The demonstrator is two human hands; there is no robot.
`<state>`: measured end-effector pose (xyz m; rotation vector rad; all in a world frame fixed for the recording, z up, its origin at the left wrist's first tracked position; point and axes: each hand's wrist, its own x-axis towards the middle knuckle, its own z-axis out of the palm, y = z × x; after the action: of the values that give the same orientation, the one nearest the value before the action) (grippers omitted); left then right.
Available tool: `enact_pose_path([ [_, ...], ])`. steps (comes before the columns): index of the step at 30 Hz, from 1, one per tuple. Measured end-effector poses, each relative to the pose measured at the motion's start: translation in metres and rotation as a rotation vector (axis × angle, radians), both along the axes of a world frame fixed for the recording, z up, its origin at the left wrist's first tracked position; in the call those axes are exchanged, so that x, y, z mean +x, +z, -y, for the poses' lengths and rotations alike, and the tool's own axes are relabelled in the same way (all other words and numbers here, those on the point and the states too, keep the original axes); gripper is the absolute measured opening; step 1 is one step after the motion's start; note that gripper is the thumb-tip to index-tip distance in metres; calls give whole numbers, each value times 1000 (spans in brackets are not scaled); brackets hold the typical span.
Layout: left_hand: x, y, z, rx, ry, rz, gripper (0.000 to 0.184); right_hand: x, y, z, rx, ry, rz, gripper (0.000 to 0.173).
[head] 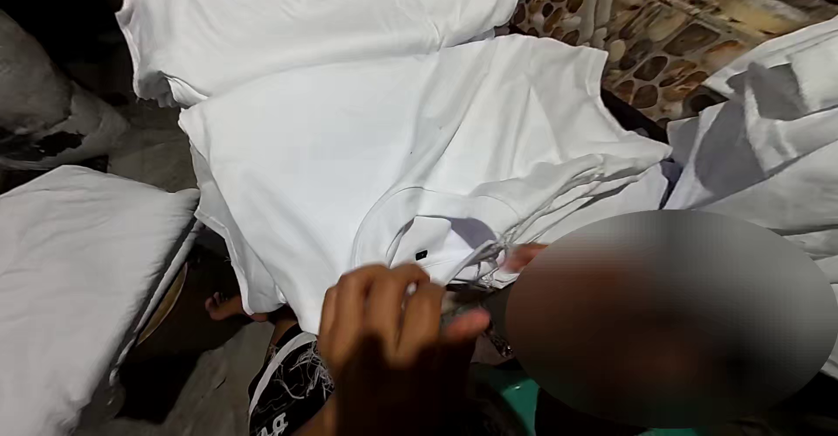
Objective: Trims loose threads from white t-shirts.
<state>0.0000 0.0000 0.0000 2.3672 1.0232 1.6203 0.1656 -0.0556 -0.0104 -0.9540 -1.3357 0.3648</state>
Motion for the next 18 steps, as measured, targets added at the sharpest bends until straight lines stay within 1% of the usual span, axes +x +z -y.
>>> enact_pose_path([
  [1,17,-1,-6,-23,49,-62,43,19,7,2,80,-144,-17,28],
  [2,32,-2,-11,-87,30,-114,43,36,15,3,140,-249,-47,22],
  [3,44,-2,-14,-189,-75,-151,41,49,22,3,187,-323,-69,16],
  [4,53,-2,-17,-307,-252,-158,38,58,26,3,212,-388,-55,14],
  [5,62,-1,-20,-413,-468,-118,37,62,26,3,210,-435,-16,15],
  [6,71,-1,-22,-452,-647,-51,36,63,24,4,188,-473,34,17],
  [7,79,-3,-21,-403,-744,30,33,62,21,5,152,-502,82,16],
  [8,86,-6,-20,-316,-771,102,28,62,16,7,116,-518,123,16],
  [9,90,-8,-19,-247,-758,160,25,62,12,8,91,-529,144,15],
  [11,95,-16,-23,-208,-663,294,20,64,6,10,67,-531,127,15],
  [12,95,-21,-25,-246,-648,374,14,66,5,10,57,-534,109,15],
  [13,94,-24,-27,-306,-680,448,15,67,5,10,54,-537,92,15],
  [15,88,-24,-27,-429,-806,521,26,67,6,8,63,-551,96,14],
  [18,74,-22,-21,-615,-1022,582,32,60,-1,7,71,-521,175,9],
])
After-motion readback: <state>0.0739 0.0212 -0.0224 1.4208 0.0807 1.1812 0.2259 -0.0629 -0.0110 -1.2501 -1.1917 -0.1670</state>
